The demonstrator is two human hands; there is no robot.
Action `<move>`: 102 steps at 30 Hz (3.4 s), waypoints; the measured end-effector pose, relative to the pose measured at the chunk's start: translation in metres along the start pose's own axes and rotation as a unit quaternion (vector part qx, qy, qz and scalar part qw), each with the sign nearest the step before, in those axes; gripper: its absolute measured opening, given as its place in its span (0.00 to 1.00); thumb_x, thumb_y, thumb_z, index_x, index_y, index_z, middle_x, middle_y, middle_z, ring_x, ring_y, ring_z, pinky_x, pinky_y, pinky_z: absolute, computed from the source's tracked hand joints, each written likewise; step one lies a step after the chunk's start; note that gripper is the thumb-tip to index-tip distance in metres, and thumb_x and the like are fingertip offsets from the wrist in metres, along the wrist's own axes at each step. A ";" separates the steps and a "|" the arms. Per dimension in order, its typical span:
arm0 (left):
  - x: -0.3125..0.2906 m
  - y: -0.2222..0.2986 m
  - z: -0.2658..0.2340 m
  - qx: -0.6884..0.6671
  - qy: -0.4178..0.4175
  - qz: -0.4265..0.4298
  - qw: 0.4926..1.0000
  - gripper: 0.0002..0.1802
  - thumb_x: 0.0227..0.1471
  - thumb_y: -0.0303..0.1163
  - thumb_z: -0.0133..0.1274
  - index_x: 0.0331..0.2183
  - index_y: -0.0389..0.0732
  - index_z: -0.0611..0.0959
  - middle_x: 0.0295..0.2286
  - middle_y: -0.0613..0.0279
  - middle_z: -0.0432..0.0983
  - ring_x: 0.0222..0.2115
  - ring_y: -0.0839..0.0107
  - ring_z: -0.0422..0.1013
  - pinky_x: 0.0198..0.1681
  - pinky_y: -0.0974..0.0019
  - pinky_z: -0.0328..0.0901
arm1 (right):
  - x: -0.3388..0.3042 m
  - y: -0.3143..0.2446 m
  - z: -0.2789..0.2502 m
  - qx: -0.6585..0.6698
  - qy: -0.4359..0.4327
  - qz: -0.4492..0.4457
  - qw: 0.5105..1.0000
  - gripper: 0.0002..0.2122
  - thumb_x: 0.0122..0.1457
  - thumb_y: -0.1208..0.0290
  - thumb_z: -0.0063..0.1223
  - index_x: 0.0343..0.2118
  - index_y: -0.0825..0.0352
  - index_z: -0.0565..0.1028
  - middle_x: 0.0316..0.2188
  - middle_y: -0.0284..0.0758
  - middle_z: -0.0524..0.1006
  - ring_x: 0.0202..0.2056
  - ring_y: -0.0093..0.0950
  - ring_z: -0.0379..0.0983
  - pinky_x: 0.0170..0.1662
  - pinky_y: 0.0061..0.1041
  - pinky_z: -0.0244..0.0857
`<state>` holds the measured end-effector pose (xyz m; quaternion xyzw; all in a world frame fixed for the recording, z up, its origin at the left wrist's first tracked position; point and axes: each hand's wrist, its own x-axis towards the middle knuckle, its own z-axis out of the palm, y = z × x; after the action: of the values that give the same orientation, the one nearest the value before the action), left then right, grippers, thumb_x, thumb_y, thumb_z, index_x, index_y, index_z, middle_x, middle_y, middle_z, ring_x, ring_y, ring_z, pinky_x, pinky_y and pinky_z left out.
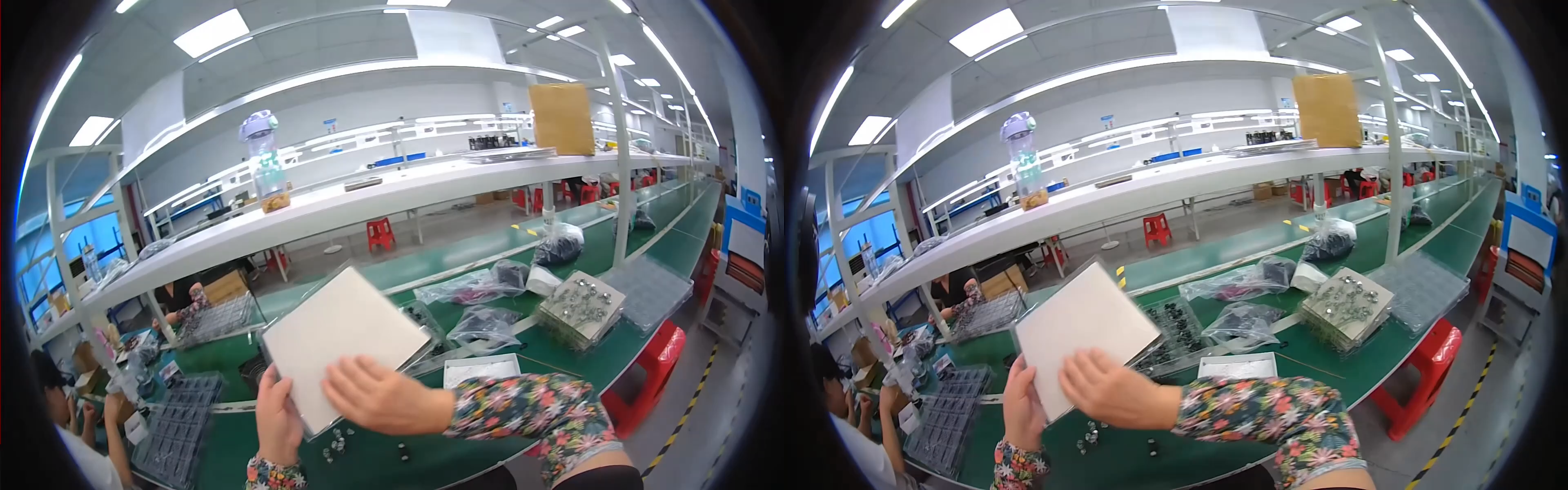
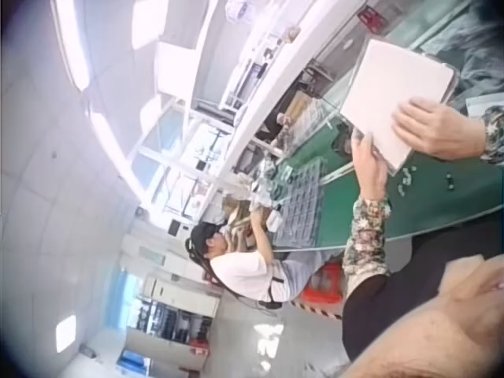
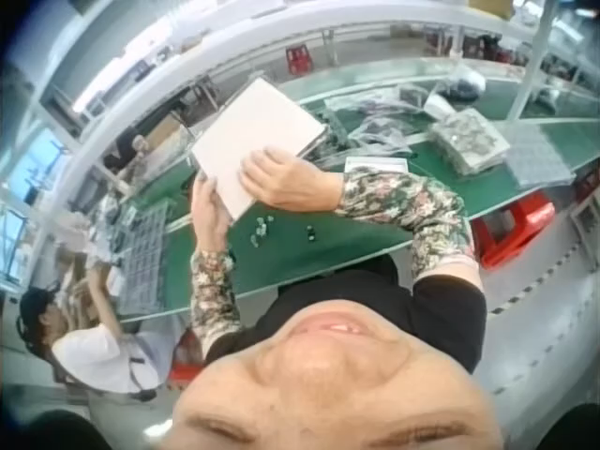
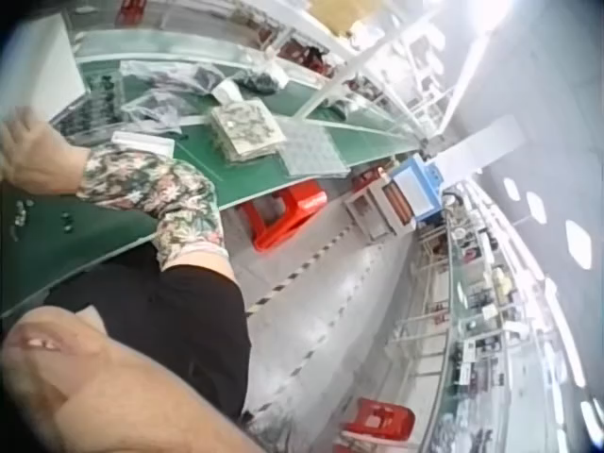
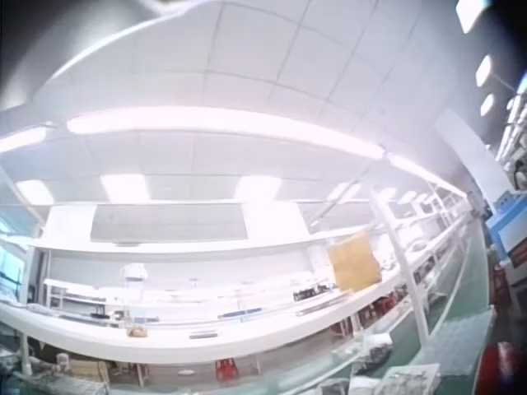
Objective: The person assembles small electronic components by hand, inserting metal pins into black plastic housings at a factory workbench.
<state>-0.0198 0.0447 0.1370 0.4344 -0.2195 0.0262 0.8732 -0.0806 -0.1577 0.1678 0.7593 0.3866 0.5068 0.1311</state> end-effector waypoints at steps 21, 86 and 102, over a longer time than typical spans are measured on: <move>0.042 -0.091 0.045 0.156 -0.088 -0.169 0.969 0.11 0.55 0.26 0.50 0.40 0.32 0.78 0.31 0.57 0.78 0.30 0.73 0.74 0.33 0.73 0.69 | -0.070 0.418 -0.113 -0.283 0.027 0.251 0.925 0.10 0.52 0.75 0.48 0.35 0.56 0.80 0.32 0.31 0.78 0.40 0.32 0.71 0.46 0.33 0.60; 0.013 -0.100 0.001 0.151 0.079 -0.209 0.963 0.08 0.54 0.26 0.50 0.35 0.32 0.78 0.27 0.58 0.77 0.27 0.72 0.73 0.29 0.73 0.68 | -0.091 0.453 -0.052 0.006 -0.080 0.338 0.938 0.12 0.51 0.68 0.52 0.39 0.62 0.79 0.41 0.40 0.77 0.45 0.37 0.72 0.52 0.31 0.62; 0.003 -0.098 -0.009 0.168 0.082 -0.205 0.961 0.11 0.55 0.31 0.52 0.39 0.36 0.78 0.28 0.62 0.76 0.27 0.76 0.72 0.30 0.75 0.66 | -0.018 0.452 0.049 -0.162 -0.239 0.324 0.901 0.05 0.45 0.74 0.53 0.22 0.59 0.81 0.26 0.38 0.79 0.33 0.36 0.76 0.42 0.33 0.68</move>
<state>0.0091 -0.0102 0.0601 0.6066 -0.0459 -0.0811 0.7895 0.1635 -0.4626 0.4007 0.9091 -0.0109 0.3803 0.1698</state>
